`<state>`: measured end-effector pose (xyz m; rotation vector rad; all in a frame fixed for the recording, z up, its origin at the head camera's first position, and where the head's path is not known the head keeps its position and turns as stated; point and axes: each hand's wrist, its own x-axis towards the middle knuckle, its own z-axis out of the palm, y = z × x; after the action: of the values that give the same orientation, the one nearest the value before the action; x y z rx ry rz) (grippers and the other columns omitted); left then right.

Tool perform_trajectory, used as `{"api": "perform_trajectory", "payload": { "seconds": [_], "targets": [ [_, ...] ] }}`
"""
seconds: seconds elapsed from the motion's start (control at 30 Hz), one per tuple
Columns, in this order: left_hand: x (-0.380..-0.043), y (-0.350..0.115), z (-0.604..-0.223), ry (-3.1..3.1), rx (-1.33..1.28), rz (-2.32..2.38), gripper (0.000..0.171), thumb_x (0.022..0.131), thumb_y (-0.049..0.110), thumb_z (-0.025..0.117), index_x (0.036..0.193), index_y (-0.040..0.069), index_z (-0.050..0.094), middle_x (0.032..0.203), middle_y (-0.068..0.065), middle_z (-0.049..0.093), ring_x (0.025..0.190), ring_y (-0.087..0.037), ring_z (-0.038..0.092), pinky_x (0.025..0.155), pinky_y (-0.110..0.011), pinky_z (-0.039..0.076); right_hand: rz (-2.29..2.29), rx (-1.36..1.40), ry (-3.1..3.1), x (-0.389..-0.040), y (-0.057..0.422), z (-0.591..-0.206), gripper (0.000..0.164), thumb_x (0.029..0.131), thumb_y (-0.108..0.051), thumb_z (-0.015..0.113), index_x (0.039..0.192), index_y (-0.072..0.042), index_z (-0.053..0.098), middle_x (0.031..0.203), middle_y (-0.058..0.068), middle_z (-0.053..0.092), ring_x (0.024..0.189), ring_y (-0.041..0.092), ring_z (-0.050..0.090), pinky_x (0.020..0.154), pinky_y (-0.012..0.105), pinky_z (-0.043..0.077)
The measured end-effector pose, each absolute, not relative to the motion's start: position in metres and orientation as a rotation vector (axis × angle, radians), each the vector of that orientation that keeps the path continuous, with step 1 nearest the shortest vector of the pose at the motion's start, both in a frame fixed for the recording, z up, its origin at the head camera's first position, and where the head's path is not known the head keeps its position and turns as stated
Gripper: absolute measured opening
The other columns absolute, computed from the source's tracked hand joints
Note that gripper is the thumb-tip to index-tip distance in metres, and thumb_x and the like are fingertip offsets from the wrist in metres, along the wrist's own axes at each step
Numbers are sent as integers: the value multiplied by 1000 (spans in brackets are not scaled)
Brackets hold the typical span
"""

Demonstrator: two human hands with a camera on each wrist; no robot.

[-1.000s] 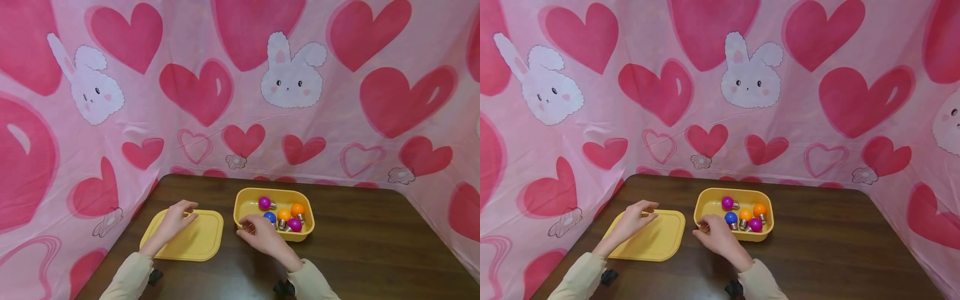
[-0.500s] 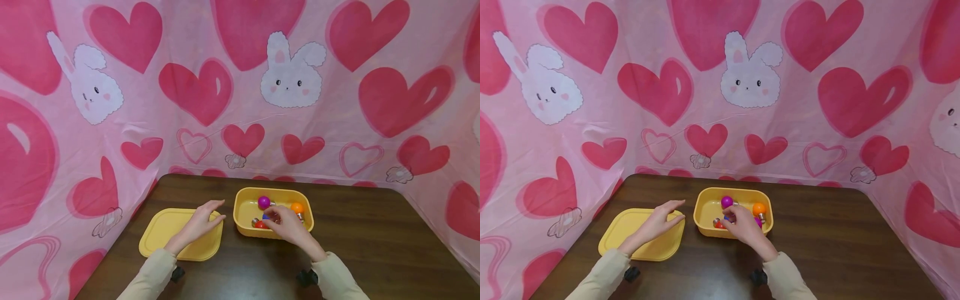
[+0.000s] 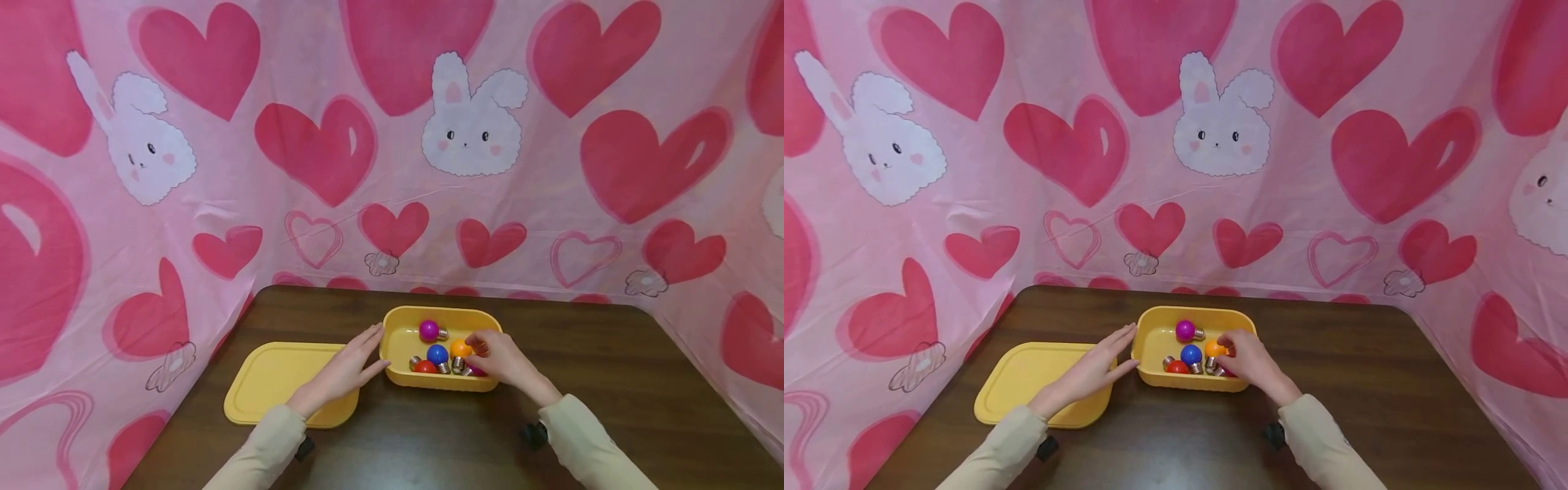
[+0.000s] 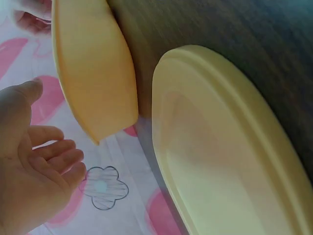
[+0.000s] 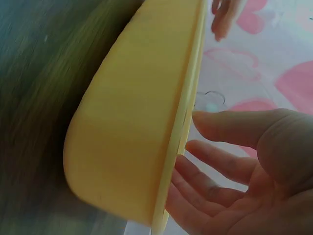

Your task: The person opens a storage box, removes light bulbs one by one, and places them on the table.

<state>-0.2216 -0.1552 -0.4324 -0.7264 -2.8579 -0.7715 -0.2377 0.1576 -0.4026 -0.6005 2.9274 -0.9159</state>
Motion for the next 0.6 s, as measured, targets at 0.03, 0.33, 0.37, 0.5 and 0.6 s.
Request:
{"api": "perform_trajectory", "payload": {
  "seconds": [0.03, 0.33, 0.37, 0.5, 0.6],
  "targets": [
    [-222, -154, -432, -2850, -752, -736, 69, 95, 38, 64, 151, 5, 40, 158, -13, 40, 147, -33, 38, 117, -49, 37, -914, -596, 2915, -239, 159, -403, 26, 85, -10, 76, 106, 4, 68, 102, 18, 72, 94, 34, 67, 88, 47, 60],
    [-227, -147, -438, -2771, -916, -395, 68, 98, 40, 59, 149, 0, 41, 157, -17, 41, 147, -34, 38, 119, -50, 35, -738, -759, 2819, -249, 173, -404, 25, 82, -7, 78, 106, -5, 70, 104, 9, 69, 94, 22, 61, 97, 49, 56],
    [-227, -147, -439, -2777, -916, -367, 67, 98, 41, 58, 149, 0, 41, 158, -16, 40, 147, -33, 37, 120, -50, 34, -722, -775, 2806, -250, 174, -404, 25, 82, -7, 78, 106, -6, 71, 104, 8, 69, 95, 21, 60, 99, 49, 55],
    [-228, -146, -440, -2807, -917, -290, 66, 100, 44, 54, 150, 3, 41, 160, -14, 37, 150, -32, 33, 122, -49, 31, -651, -843, 2763, -255, 177, -404, 26, 81, -4, 79, 105, -7, 71, 105, 6, 68, 95, 19, 60, 99, 49, 55],
    [-229, -147, -441, -2813, -933, -260, 66, 100, 45, 52, 150, 4, 41, 160, -14, 36, 150, -32, 32, 122, -49, 31, -601, -898, 2749, -259, 178, -404, 27, 79, -2, 79, 105, -7, 72, 104, 6, 68, 93, 18, 59, 97, 49, 56]
  ]
}}
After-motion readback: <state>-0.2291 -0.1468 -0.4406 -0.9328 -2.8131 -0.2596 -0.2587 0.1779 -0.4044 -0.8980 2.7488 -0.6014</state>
